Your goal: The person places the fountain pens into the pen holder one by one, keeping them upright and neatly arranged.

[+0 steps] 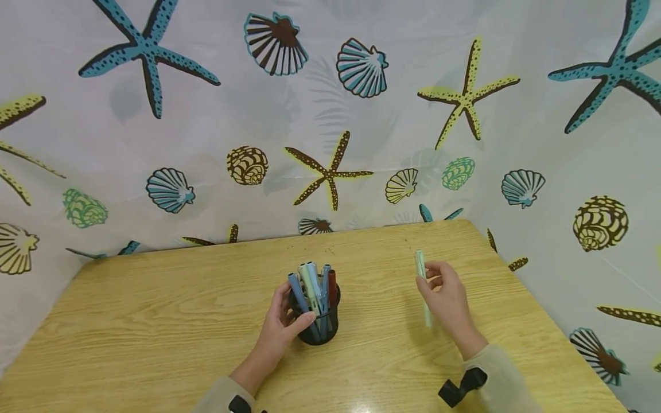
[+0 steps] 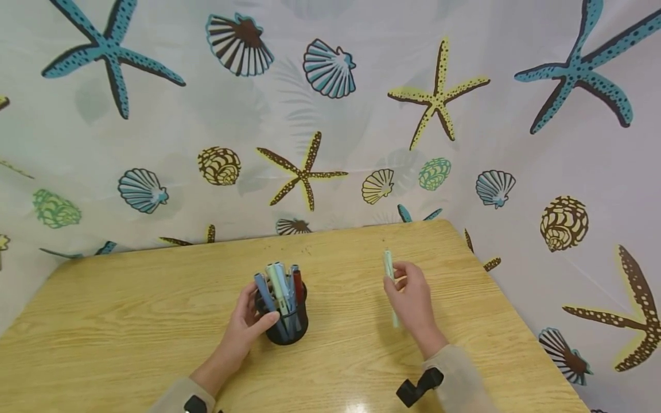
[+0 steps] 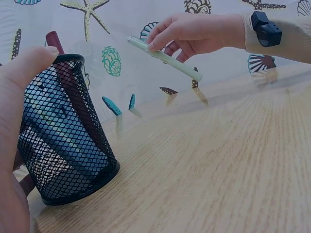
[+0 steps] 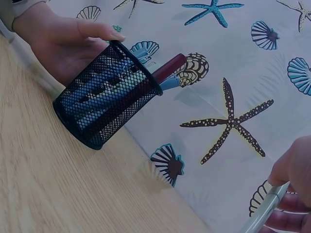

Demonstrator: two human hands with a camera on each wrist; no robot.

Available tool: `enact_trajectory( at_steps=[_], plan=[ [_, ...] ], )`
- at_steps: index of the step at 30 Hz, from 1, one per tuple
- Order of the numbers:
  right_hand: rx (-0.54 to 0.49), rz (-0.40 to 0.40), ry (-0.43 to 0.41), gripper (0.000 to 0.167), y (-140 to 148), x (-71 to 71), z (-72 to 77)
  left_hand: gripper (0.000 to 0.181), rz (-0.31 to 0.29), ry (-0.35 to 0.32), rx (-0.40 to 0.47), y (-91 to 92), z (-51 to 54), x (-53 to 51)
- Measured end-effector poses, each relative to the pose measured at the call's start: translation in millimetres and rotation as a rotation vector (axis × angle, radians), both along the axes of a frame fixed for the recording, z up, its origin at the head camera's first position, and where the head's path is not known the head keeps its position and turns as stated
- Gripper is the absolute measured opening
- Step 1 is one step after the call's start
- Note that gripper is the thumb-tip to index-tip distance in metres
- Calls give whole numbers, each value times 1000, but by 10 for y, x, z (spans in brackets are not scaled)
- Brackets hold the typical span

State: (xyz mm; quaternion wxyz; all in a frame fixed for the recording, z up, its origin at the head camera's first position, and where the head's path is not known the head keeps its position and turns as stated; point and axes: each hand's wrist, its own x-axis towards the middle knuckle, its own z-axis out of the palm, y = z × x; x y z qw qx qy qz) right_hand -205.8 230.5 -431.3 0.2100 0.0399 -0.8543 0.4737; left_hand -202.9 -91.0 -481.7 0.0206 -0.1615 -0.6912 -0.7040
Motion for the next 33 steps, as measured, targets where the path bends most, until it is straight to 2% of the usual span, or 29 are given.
enact_trajectory(
  at_steps=[11,22,33],
  plan=[
    [-103,24,39,32,-188,36,80,66,-20,25,-3,-19,-22,-23],
    [-216,116,59,30,-448,91,156,66,-15,9,0,-1,-19,6],
    [-301,195,118,30,-699,104,262,66,-4,9,-2,2,-19,19]
  ],
)
